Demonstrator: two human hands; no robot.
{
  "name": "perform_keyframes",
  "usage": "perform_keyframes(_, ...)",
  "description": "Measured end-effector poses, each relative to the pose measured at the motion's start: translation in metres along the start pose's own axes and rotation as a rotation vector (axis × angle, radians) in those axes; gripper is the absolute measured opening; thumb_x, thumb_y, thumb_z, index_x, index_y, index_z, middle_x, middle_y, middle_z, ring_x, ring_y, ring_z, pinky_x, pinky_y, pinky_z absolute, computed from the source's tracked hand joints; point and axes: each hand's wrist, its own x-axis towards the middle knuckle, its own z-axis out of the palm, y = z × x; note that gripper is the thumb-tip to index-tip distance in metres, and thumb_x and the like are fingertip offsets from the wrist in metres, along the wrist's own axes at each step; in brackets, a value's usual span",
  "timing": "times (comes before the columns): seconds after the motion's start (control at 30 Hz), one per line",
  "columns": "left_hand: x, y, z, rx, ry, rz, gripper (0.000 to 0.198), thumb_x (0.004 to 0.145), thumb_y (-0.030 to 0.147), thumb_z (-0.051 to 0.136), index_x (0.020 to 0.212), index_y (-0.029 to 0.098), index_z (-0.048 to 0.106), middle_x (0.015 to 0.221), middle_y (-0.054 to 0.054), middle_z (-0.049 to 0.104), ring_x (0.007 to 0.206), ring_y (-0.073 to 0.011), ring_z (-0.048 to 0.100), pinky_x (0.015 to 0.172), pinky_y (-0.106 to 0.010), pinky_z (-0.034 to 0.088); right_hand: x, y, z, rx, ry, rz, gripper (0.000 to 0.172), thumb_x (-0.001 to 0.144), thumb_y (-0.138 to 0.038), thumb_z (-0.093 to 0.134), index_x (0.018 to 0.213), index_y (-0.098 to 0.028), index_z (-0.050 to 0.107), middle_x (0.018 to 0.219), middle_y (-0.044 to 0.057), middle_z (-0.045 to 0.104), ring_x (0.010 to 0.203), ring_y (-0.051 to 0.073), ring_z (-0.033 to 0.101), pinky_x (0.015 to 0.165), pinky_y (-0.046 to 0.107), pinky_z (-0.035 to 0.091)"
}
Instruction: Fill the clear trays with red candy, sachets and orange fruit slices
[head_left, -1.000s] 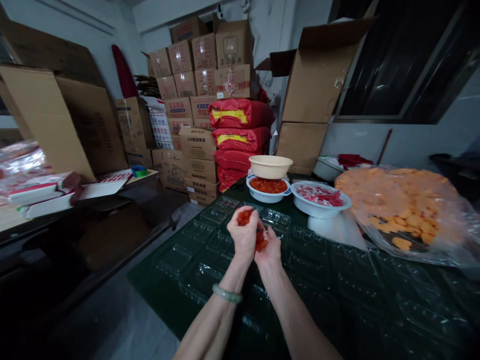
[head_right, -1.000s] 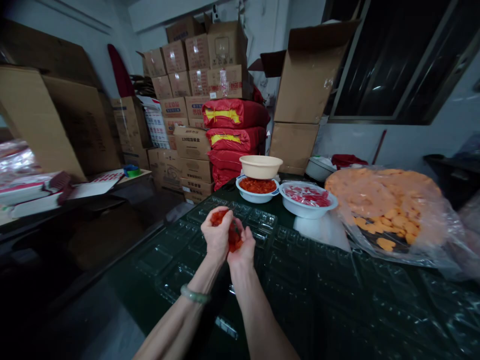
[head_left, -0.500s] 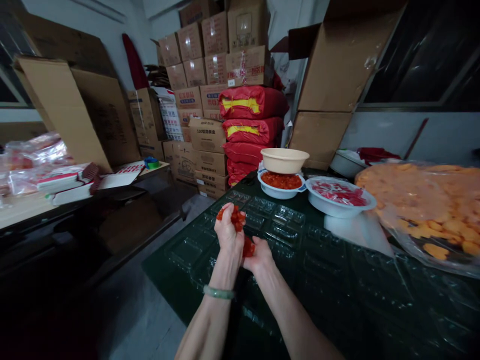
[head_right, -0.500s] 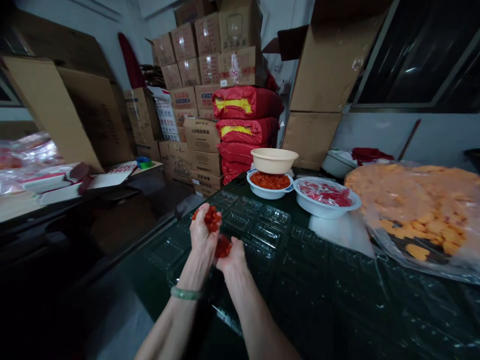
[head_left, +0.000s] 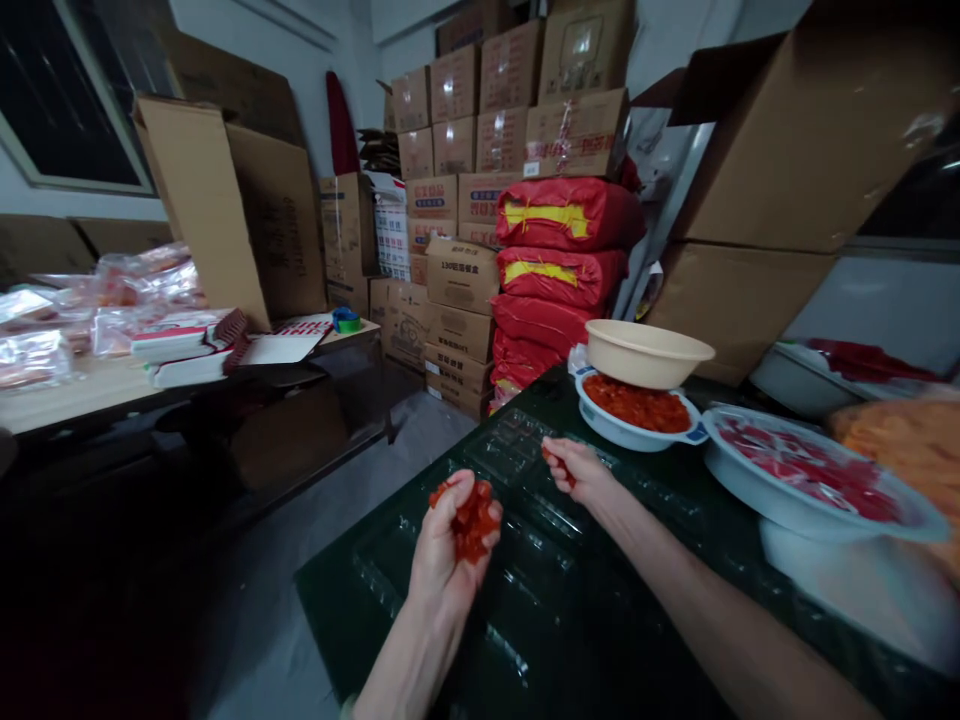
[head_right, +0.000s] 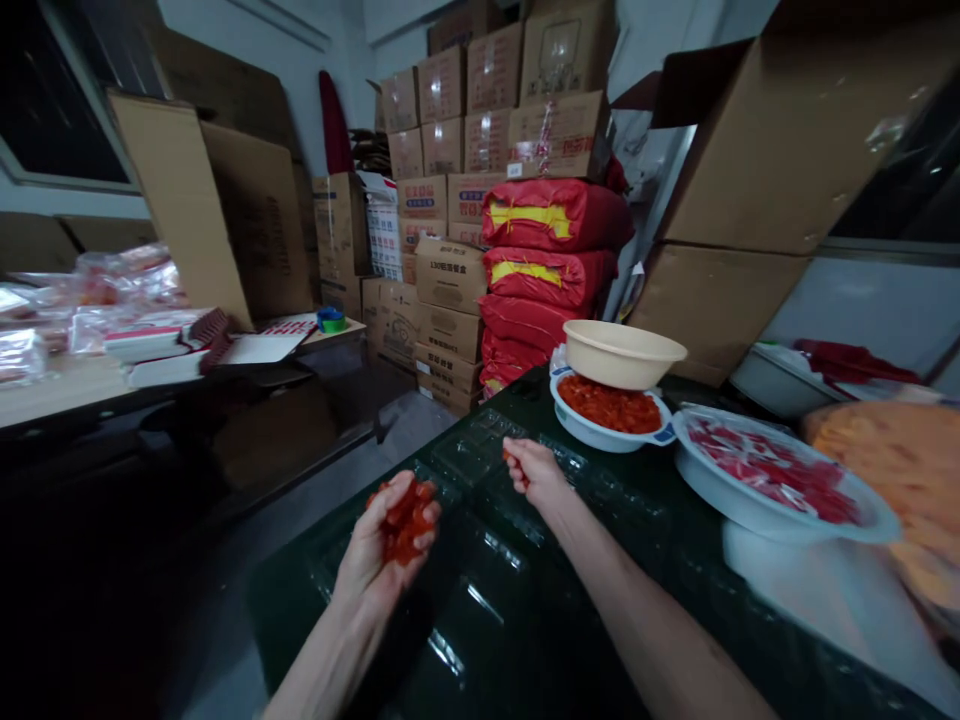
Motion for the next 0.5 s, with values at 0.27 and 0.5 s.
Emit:
perform_keyframes(0.27,-0.004,0.017,-0.026,-0.003,0.125,-0.084,0.032,0.059,0.017,0.068,0.085,0.021,0.050,0.076,-0.005,0.060,0.049,-0.0126,0.053,0.035,-0.016,0.028,0.125,-0.017,0.036,-0.502,0.161,-0.135,0.019,0.090,-0.029,0.049,0.090,-0.010,0.055,0.068,-0.003,0.053,0.046,0.004,0.045,0.041,0.015,0.039)
perform_keyframes(0.5,-0.004,0.017,-0.031,0.006,0.184,-0.093,0.032,0.055,0.019,0.071,0.082,0.021,0.052,0.075,-0.005,0.060,0.048,-0.0110,0.051,0.037,-0.016,0.026,0.176,-0.005,0.036,-0.911,0.239,-0.287,0.016,0.086,-0.027,0.056,0.091,-0.012,0.058,0.087,0.003,0.058,0.073,0.013,0.056,0.064,0.027,0.049)
